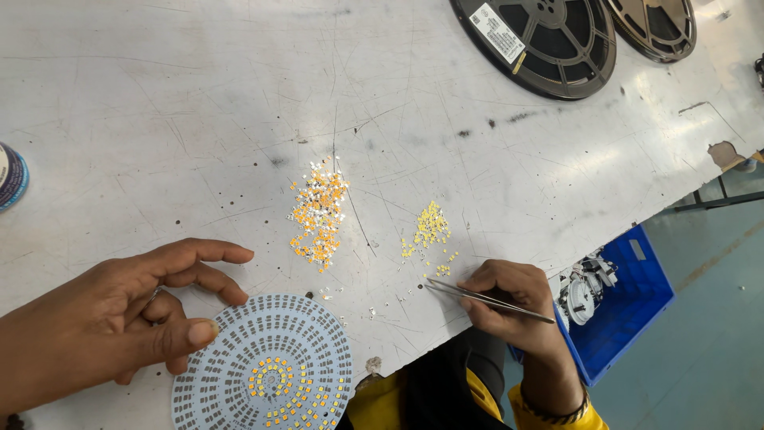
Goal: The person uses tweezers to pick small yellow LED components from a pile on the table and places them into empty slots on a circular LED panel. The left hand stabilizes the panel while the right hand performs the placement.
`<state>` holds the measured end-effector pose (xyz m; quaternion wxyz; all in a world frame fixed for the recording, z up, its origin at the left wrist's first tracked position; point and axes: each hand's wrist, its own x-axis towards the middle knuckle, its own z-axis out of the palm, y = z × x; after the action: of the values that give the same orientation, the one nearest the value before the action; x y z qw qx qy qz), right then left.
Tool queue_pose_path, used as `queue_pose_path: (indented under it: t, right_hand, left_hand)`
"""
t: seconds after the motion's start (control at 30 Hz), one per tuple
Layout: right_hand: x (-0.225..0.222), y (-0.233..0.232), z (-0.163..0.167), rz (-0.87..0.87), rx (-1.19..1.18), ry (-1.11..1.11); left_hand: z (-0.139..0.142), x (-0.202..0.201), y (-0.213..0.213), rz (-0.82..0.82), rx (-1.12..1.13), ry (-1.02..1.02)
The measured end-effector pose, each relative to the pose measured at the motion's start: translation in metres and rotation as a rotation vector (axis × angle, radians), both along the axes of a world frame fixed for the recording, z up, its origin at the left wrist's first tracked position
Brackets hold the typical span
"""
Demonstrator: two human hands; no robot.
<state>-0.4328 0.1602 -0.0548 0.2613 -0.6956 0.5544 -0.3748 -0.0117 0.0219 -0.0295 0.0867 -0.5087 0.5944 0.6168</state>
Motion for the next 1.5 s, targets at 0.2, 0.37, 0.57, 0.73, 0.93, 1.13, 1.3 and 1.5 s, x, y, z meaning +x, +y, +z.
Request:
queue_pose_path:
  t: [0.2,0.37,0.57,0.73,0.93,1.13,1.3,1.5]
  right_hand:
    - [-0.003,-0.001,-0.002,-0.002,0.001,-0.007]
    - [-0.004,-0.002,-0.002,0.015,0.000,-0.044]
    - [0.030,-0.009,0.001,0.222,0.054,-0.152]
    - [0.070,-0.029,0.010,0.502,0.095,-0.053]
    - [0.091,-0.041,0.020,0.594,0.137,-0.043]
    - [0.095,-0.041,0.020,0.621,0.090,-0.025]
    - [0.096,-0.042,0.021,0.607,0.106,-0.008]
    - [0.087,-0.041,0.012,0.567,0.097,-0.015]
  left_hand:
    - [0.001,-0.001,0.001,0.031,0.000,0.015]
    - [0.009,-0.006,0.000,0.003,-0.032,0.102]
    - [0.028,-0.013,0.001,-0.012,-0.099,0.367]
    - [0.043,-0.029,0.003,-0.065,-0.151,0.308]
    - [0.048,-0.034,0.004,-0.085,-0.175,0.298]
    - [0.044,-0.035,0.002,-0.079,-0.176,0.307]
    - [0.042,-0.035,0.002,-0.067,-0.171,0.323]
    - [0.038,-0.031,0.000,-0.073,-0.172,0.393]
